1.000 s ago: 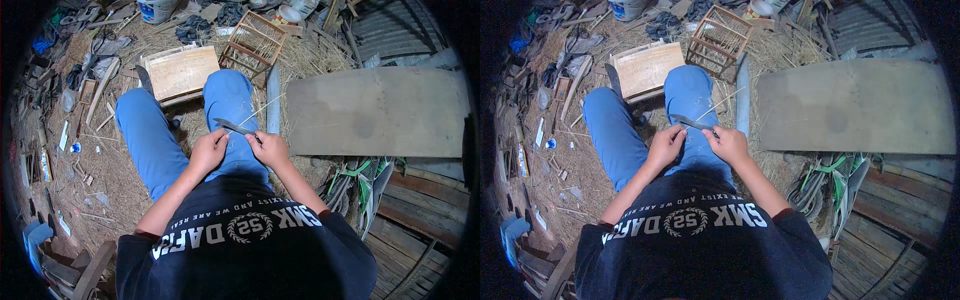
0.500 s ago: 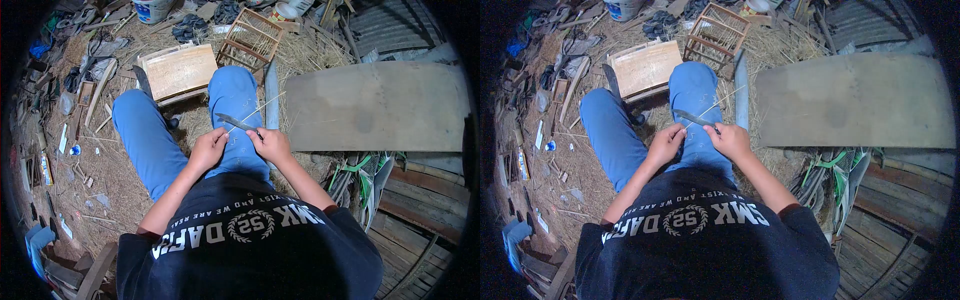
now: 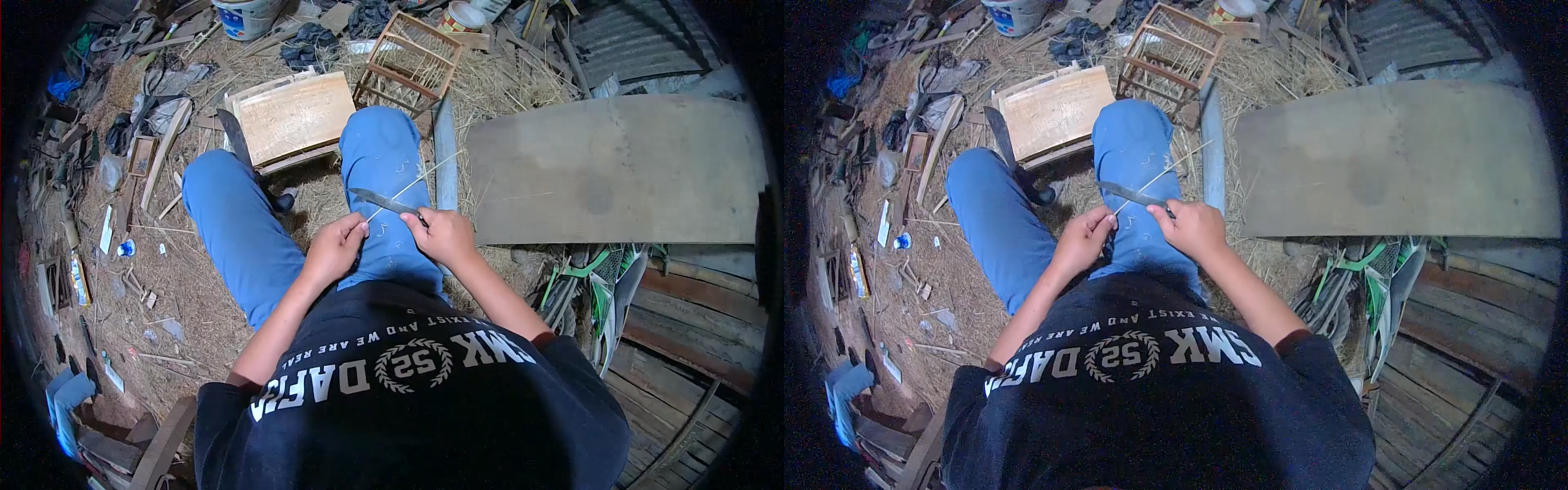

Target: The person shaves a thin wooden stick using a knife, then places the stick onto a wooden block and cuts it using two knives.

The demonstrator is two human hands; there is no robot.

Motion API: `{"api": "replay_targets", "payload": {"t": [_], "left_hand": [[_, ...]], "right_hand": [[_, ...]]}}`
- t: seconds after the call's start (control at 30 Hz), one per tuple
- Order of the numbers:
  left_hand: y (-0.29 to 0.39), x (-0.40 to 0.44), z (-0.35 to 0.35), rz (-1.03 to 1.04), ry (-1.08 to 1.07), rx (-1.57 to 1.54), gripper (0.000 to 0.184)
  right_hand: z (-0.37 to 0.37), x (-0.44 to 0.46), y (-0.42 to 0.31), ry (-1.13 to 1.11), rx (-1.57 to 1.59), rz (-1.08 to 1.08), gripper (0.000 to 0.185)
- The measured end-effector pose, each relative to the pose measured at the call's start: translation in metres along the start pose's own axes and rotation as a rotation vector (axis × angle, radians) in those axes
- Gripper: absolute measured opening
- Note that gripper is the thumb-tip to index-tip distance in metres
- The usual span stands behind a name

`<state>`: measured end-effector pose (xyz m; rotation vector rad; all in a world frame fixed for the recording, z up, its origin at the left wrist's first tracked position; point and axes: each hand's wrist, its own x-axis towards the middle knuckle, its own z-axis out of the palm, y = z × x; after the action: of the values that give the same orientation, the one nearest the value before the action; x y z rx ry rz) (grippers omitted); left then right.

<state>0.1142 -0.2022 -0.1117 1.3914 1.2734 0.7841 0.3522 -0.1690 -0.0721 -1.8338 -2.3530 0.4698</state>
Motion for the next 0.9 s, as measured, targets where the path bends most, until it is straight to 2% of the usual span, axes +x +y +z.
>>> {"api": "replay_targets", "payload": {"t": [0.17,0.27,0.53,0.67,0.9], "left_hand": [[-0.007,-0.004,-0.001,-0.069,-0.057,-0.005,0.022],[-0.013,-0.016,-0.002,0.024,0.031,-0.094,0.022],[-0.006,-0.042,-0.017,-0.058,0.018,-0.055,0.021],[-0.029,-0.061,-0.023,-0.1,0.0,-0.113,0.021],[0.01,-0.09,-0.044,-0.193,0.026,-0.037,0.019]], "right_hand": [[0.003,-0.002,0.0,0.021,-0.013,-0.003,0.055],[0.006,-0.002,0.003,0.03,-0.006,-0.007,0.055],[0.008,-0.003,0.004,0.03,0.018,-0.005,0.053],[0.006,-0.003,0.001,0.025,0.023,0.005,0.053],[0.004,-0.004,-0.002,-0.009,0.029,0.04,0.053]]}}
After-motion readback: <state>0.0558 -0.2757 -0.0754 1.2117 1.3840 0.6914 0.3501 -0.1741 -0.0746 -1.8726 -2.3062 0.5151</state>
